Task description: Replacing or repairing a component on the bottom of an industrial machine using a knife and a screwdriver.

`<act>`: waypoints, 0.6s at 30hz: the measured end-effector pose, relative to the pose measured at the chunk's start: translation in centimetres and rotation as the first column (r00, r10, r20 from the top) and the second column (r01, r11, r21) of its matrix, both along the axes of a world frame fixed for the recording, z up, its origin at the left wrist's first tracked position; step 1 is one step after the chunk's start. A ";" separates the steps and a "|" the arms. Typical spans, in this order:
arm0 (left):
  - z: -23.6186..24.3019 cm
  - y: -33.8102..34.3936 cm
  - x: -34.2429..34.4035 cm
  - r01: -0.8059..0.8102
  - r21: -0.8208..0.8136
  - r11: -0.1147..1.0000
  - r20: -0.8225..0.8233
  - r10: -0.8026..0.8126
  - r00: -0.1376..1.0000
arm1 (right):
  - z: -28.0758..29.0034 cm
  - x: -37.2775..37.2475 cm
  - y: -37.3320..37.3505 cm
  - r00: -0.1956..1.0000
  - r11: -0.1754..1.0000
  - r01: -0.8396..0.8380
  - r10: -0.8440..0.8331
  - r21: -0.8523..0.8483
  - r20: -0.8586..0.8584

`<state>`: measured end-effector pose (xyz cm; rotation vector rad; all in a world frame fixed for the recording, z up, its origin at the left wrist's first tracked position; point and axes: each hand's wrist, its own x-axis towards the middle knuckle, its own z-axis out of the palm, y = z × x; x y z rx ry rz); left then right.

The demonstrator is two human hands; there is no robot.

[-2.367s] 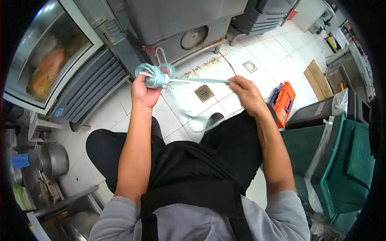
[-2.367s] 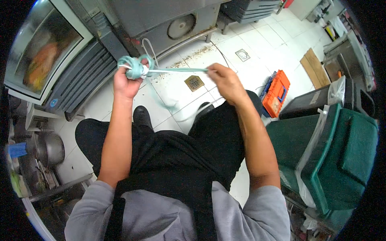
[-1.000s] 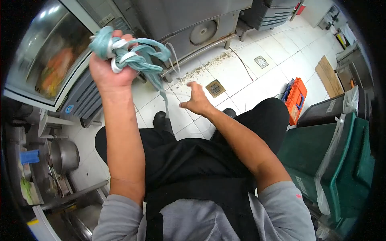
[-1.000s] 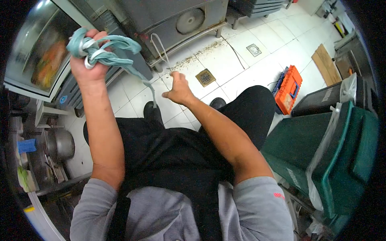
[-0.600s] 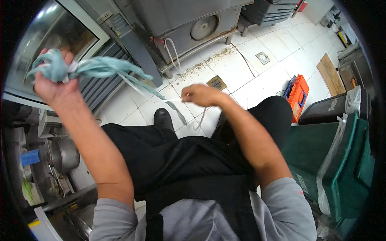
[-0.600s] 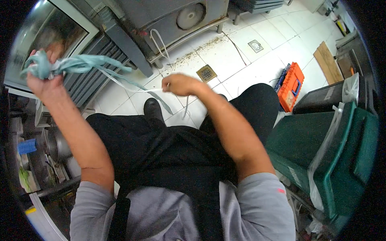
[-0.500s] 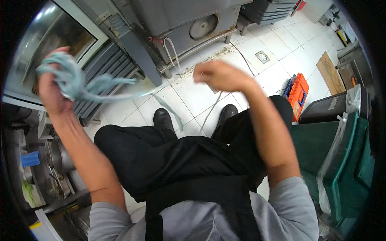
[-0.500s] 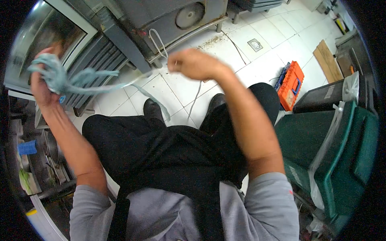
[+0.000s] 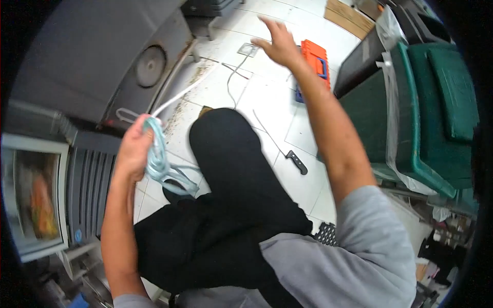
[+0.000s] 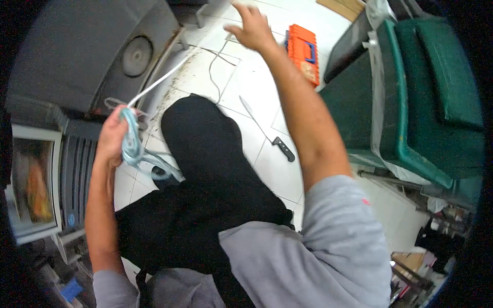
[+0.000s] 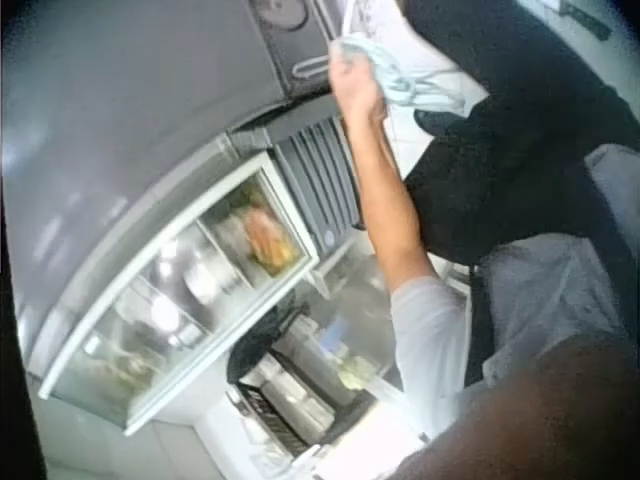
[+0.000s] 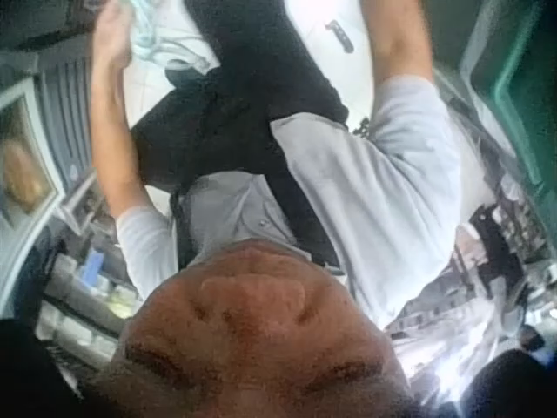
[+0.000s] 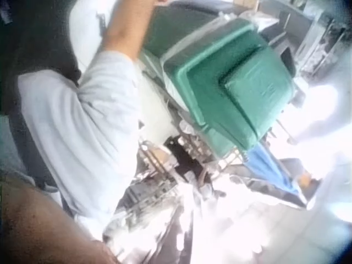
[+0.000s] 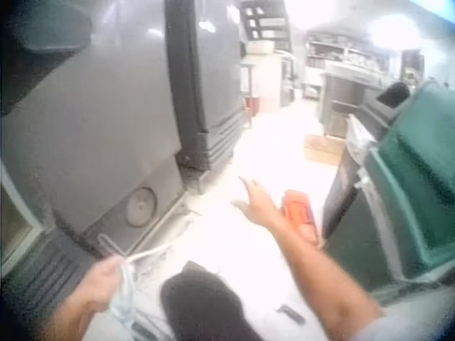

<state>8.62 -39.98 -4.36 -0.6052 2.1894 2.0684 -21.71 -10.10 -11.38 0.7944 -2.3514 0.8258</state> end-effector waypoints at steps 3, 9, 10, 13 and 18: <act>0.5 -0.1 -4.4 0.084 -0.104 0.991 0.048 -0.079 0.996 | -15.2 5.0 7.4 0.714 0.979 0.162 -0.200 0.120 0.671; 0.9 2.9 -11.1 0.182 -0.226 0.957 0.148 -0.151 0.977 | -32.7 25.5 14.4 0.399 0.790 0.019 -0.568 0.612 0.720; 1.0 3.5 -12.1 0.205 -0.218 0.954 0.155 -0.174 0.973 | -33.7 26.5 15.0 0.402 0.793 0.016 -0.563 0.609 0.722; 1.1 5.0 -14.9 0.199 -0.165 0.966 0.115 -0.182 0.977 | -36.5 28.0 16.9 0.414 0.828 0.085 -0.536 0.555 0.736; 6.9 7.2 -17.5 0.145 -0.267 0.953 -0.087 -0.174 0.981 | -27.1 26.5 15.2 0.237 0.972 0.231 -0.100 0.044 0.966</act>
